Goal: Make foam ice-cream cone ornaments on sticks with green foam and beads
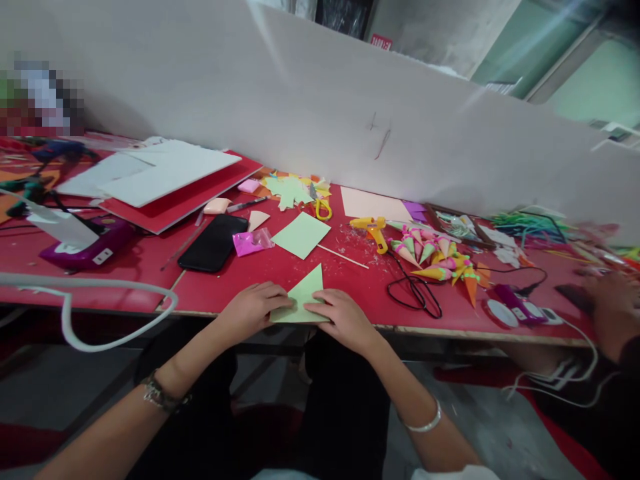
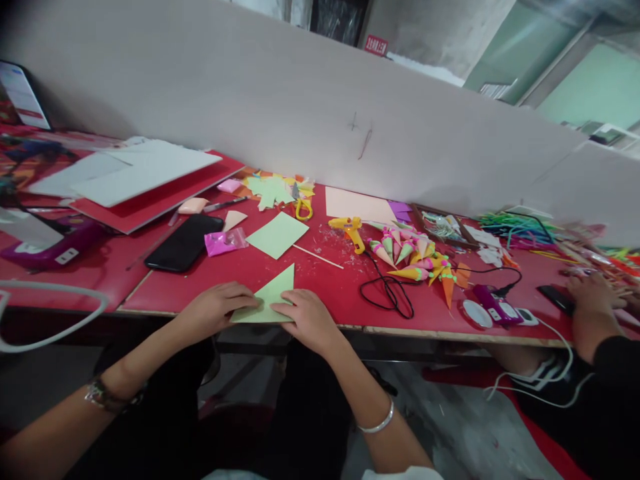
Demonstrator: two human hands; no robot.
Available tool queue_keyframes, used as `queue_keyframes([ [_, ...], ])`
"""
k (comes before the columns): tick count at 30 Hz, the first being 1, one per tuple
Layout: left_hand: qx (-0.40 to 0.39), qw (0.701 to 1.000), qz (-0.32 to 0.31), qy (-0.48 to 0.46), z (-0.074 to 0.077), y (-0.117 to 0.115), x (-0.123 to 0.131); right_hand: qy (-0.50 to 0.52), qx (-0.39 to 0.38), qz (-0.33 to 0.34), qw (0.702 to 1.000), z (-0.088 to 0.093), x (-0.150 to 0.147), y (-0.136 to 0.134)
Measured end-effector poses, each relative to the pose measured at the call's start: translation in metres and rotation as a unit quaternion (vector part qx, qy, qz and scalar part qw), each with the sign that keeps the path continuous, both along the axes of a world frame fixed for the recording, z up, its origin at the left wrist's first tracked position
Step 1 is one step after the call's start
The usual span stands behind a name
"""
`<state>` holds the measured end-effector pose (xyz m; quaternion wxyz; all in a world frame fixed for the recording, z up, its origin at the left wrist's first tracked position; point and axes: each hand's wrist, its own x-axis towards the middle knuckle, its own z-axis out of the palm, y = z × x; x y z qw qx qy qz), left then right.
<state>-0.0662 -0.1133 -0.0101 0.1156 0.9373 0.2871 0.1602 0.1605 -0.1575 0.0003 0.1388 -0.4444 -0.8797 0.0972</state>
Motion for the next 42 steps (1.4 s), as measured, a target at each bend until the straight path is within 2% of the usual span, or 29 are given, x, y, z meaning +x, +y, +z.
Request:
queue_keyframes([
  [4, 0.027, 0.999, 0.03, -0.002, -0.004, -0.001, 0.001, 0.086, -0.017, -0.029, 0.996, -0.003, -0.001, 0.005],
  [10, 0.037, 0.992, 0.117, -0.012, -0.008, 0.0, 0.005, 0.169, -0.033, -0.1, 0.98, -0.01, -0.007, 0.017],
  [16, 0.06, 0.984, 0.167, 0.03, -0.004, 0.001, 0.007, 0.156, -0.025, -0.149, 0.976, -0.018, -0.01, 0.023],
  [23, 0.024, 0.983, 0.175, 0.057, -0.004, 0.004, 0.005, 0.102, -0.018, -0.158, 0.982, -0.016, -0.012, 0.021],
  [26, 0.054, 0.989, 0.132, 0.045, 0.001, 0.006, 0.003, 0.077, -0.018, -0.164, 0.983, -0.017, -0.012, 0.022],
  [30, 0.124, 0.986, -0.047, 0.101, 0.013, 0.009, 0.005, 0.052, -0.014, -0.162, 0.985, -0.019, -0.012, 0.022],
  [32, 0.133, 0.977, -0.108, 0.13, 0.016, 0.011, 0.007, 0.045, -0.011, -0.162, 0.986, -0.019, -0.012, 0.022],
  [34, 0.132, 0.972, -0.126, 0.146, 0.018, 0.011, 0.007, 0.043, -0.009, -0.162, 0.986, -0.019, -0.012, 0.023],
  [37, 0.129, 0.973, -0.121, 0.152, 0.02, 0.011, 0.0, 0.038, -0.006, -0.162, 0.986, -0.017, -0.013, 0.023],
  [42, 0.131, 0.973, -0.087, 0.166, 0.019, 0.008, -0.029, 0.019, -0.007, -0.173, 0.985, -0.015, -0.013, 0.02],
])
